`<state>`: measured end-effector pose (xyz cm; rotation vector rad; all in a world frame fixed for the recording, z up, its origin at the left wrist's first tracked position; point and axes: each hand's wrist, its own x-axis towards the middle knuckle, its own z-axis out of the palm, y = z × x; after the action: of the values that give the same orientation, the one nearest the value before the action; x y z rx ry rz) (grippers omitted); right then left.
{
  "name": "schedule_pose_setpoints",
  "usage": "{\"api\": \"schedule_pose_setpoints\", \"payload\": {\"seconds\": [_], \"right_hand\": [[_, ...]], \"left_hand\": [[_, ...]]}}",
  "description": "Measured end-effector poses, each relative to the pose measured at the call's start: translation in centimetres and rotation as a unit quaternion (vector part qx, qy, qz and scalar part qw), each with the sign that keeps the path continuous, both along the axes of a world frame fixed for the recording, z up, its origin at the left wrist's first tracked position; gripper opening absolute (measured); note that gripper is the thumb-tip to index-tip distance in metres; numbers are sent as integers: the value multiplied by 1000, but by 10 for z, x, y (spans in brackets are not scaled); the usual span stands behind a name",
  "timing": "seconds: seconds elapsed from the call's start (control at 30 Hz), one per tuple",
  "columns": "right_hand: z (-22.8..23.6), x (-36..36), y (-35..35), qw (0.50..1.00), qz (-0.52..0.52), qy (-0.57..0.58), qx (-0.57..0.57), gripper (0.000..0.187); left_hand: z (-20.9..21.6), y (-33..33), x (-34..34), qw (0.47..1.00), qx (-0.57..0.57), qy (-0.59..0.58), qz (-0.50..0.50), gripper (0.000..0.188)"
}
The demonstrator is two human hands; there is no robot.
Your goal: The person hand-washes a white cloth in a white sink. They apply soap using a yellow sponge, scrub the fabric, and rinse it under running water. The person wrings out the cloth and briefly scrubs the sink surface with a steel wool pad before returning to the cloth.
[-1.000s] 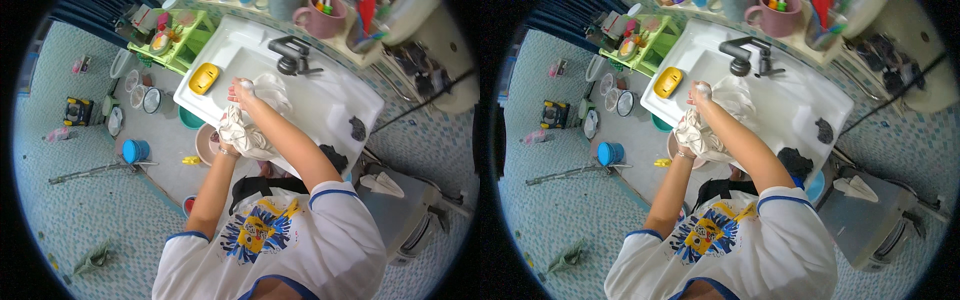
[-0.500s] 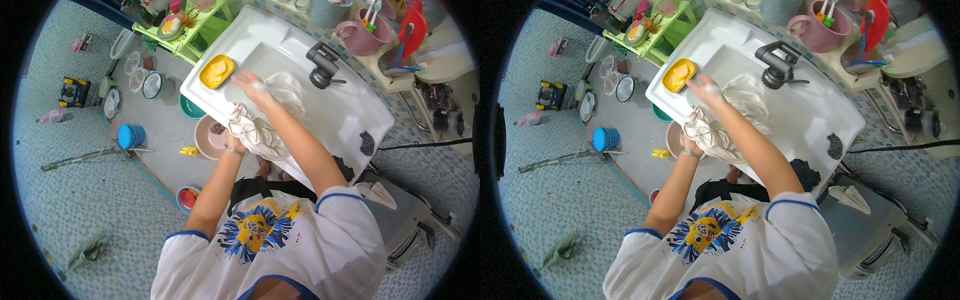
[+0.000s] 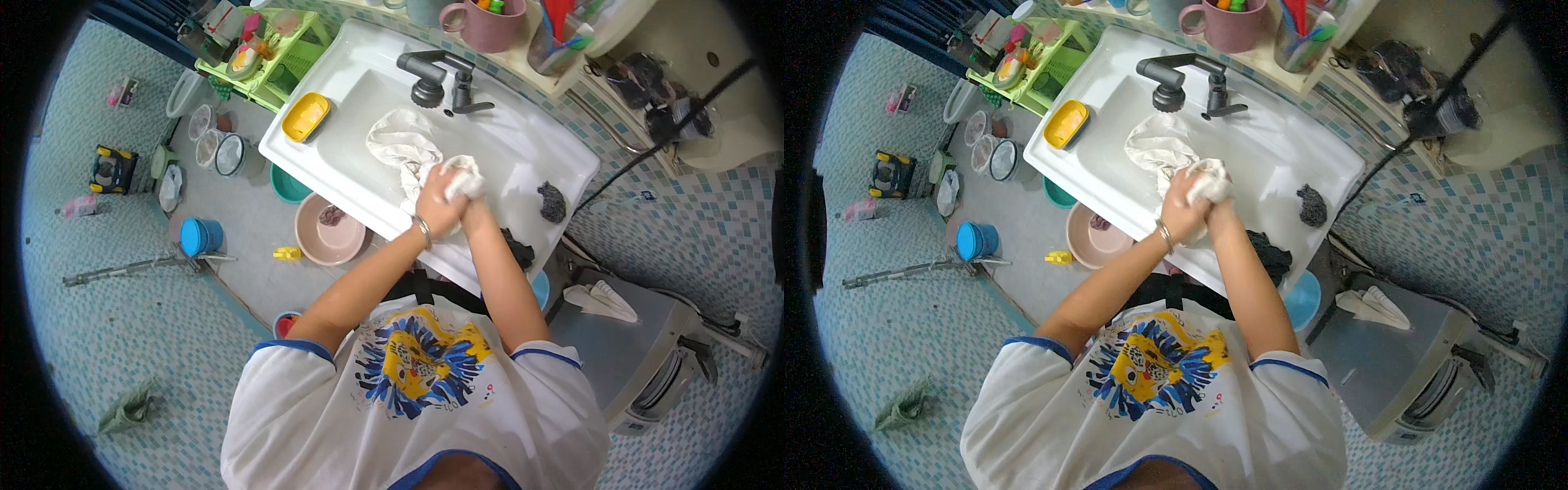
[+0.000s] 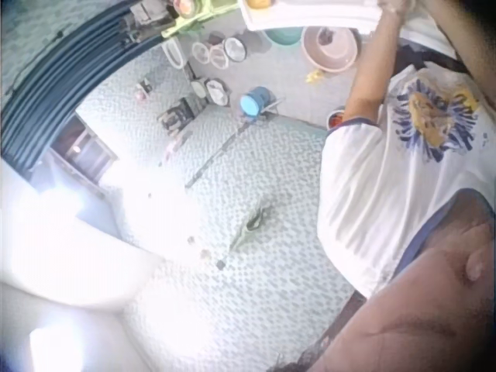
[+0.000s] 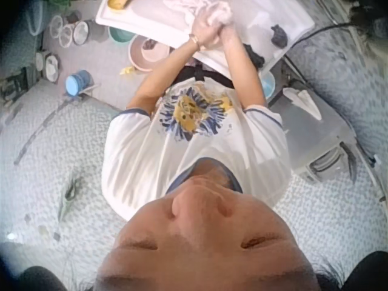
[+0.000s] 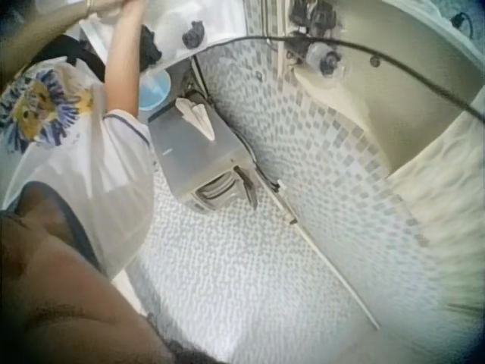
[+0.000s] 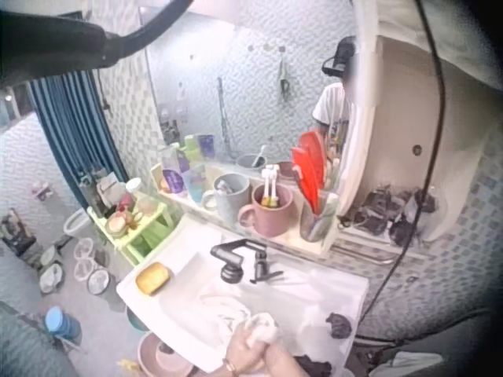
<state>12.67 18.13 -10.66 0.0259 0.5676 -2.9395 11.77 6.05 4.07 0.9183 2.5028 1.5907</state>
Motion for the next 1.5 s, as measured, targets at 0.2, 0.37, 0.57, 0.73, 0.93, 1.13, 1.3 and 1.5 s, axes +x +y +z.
{"api": "schedule_pose_setpoints", "payload": {"seconds": [0.2, 0.37, 0.57, 0.73, 0.93, 1.13, 1.3, 1.5], "right_hand": [[139, 16, -34, 937, -120, -313, 95, 39], [87, 2, -18, 965, -78, -249, 28, 47], [128, 7, -11, 971, -49, -233, 9, 44], [168, 6, -26, 941, -75, -315, 94, 37], [187, 5, -28, 951, -174, -253, 32, 45], [164, -7, -38, 901, -323, -271, 107, 30], [175, -4, -8, 924, -211, -308, 77, 79], [90, 2, -6, 916, -232, -324, -48, 77]], "left_hand": [[17, 23, -20, 986, -62, -94, 125, 39], [38, 41, 25, 989, -107, 8, 99, 39], [43, 32, 8, 992, -52, -19, 116, 35], [32, 11, -30, 971, 22, -226, 70, 30], [18, 7, -26, 819, 289, -490, -70, 39], [-2, -3, -34, 752, 286, -575, -150, 76], [-1, -16, -47, 812, 48, -494, -307, 80], [8, -8, -48, 881, 137, -421, -165, 57]]}}
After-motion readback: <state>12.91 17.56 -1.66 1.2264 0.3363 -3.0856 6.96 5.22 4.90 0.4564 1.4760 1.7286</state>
